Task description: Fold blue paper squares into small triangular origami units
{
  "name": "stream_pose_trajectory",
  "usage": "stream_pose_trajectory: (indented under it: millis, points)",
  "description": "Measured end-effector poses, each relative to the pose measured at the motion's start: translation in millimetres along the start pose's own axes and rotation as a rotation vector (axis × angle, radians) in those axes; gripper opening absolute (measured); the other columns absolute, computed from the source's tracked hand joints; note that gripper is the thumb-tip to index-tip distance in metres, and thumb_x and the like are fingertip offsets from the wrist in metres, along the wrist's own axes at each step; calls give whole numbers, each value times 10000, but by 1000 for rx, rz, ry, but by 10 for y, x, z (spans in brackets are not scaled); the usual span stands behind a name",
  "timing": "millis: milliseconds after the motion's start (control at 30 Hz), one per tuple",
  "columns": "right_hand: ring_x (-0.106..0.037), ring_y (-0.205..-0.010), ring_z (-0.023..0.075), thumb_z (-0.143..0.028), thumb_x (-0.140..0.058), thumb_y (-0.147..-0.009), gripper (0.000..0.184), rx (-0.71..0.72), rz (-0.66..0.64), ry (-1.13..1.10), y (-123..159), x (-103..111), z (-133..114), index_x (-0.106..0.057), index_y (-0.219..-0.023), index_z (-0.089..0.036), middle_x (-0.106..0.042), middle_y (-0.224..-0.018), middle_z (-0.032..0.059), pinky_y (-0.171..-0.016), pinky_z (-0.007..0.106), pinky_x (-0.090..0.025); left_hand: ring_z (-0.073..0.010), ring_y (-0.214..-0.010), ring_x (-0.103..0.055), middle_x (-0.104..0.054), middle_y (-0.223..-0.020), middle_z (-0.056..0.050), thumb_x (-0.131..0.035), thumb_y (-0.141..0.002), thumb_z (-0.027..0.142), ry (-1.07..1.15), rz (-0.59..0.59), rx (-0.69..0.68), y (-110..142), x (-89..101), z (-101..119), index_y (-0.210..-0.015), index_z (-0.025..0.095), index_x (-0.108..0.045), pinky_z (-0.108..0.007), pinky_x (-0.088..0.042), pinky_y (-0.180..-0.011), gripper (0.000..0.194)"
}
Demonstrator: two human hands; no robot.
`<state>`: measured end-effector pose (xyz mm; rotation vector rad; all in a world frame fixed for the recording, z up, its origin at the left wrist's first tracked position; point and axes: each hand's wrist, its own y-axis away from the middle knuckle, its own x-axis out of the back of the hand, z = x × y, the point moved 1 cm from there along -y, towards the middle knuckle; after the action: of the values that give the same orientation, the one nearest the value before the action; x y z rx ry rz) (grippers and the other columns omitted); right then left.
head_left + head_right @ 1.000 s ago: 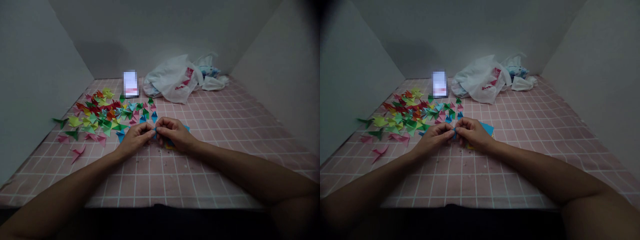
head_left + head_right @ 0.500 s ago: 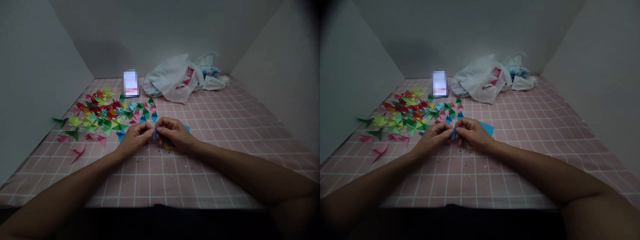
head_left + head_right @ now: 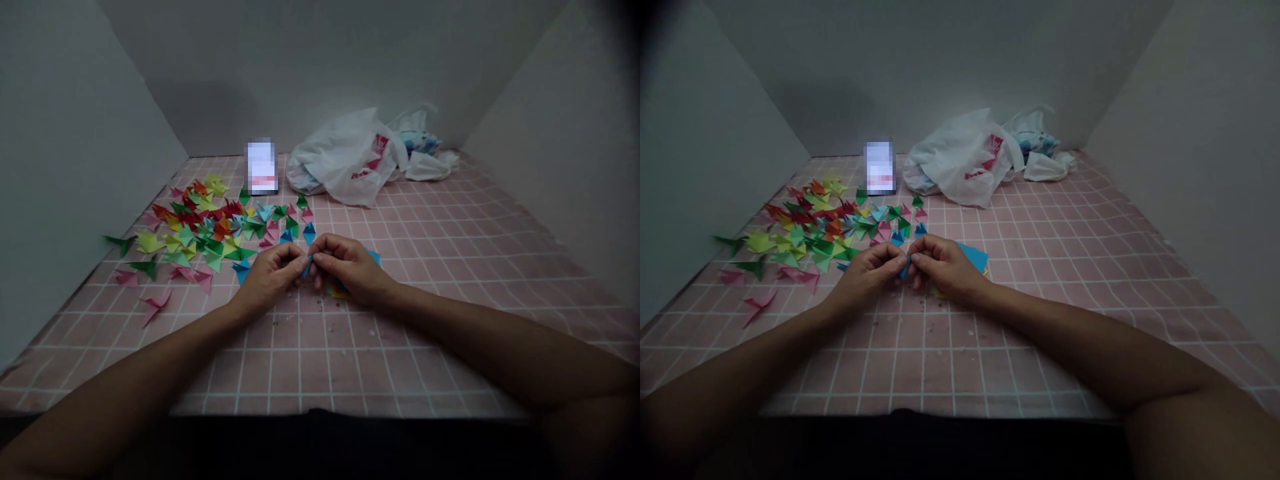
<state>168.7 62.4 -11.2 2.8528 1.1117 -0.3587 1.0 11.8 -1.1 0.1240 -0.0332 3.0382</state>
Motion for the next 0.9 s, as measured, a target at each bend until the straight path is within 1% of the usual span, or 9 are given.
stream_pose_trajectory:
  millis: [133,233,367,467,567,633,767,833,900]
  points:
    - [-641,-537,93,-357,-715,-871,222,-13,-15,-67,-4,6,8,-584,-899,-181,-669,-701,-29,-532,222,-514,-99,-577,-515,-594,-696,20,-680,-828,374,-43,20,-33,-1,-6,23,-761,185,-605,-238,-436,-565,214]
    - [-636,-543,94,-358,-733,-854,236,-11,-14,-42,-4,3,0,-578,-887,-184,-664,-701,-30,-535,226,-516,-103,-584,-513,-592,-695,15,-669,-833,373,-63,27,-32,3,-10,30,-756,186,-601,-240,-428,-564,213]
    - [-621,-532,97,-324,-690,-874,183,3,9,79,9,-9,-15,-564,-874,-191,-630,-666,-43,-521,224,-498,-98,-573,-504,-573,-688,23,-662,-844,366,-69,19,-27,9,-12,20,-753,187,-594,-234,-418,-553,212]
    - [-588,-490,96,-294,-622,-913,138,19,30,212,26,-22,-23,-540,-851,-202,-591,-624,-54,-476,215,-450,-94,-566,-493,-555,-679,32,-649,-850,354,-87,-4,-42,11,-16,19,-758,185,-599,-230,-413,-546,198]
    - [-535,-451,88,-298,-582,-944,168,51,54,302,38,-33,-40,-523,-813,-211,-555,-584,-63,-439,205,-398,-98,-576,-503,-568,-676,30,-631,-852,341,-110,-35,-65,13,-23,31,-771,184,-608,-233,-425,-565,178]
    - [-549,-457,90,-325,-567,-958,204,32,57,283,38,-34,-51,-518,-797,-210,-568,-596,-55,-449,211,-416,-102,-582,-514,-578,-681,26,-629,-849,346,-108,-43,-60,13,-25,37,-774,185,-604,-237,-437,-573,179]
    - [-596,-487,100,-390,-568,-952,235,-30,43,141,25,-23,-63,-531,-817,-201,-623,-660,-32,-480,230,-471,-100,-564,-510,-569,-688,28,-649,-841,385,-71,-17,-24,7,-14,22,-772,185,-595,-233,-439,-546,218]
    - [-592,-494,99,-393,-622,-920,230,-19,30,133,18,-17,-67,-544,-826,-198,-619,-663,-34,-482,229,-471,-93,-542,-494,-552,-676,34,-657,-839,394,-57,5,-11,5,-5,8,-771,187,-591,-228,-429,-528,228]
    - [-588,-500,103,-354,-679,-879,205,-13,26,165,14,-14,-69,-551,-832,-201,-603,-644,-45,-480,227,-467,-90,-537,-493,-550,-675,35,-662,-839,397,-48,12,-9,5,0,-2,-775,188,-592,-225,-425,-521,230]
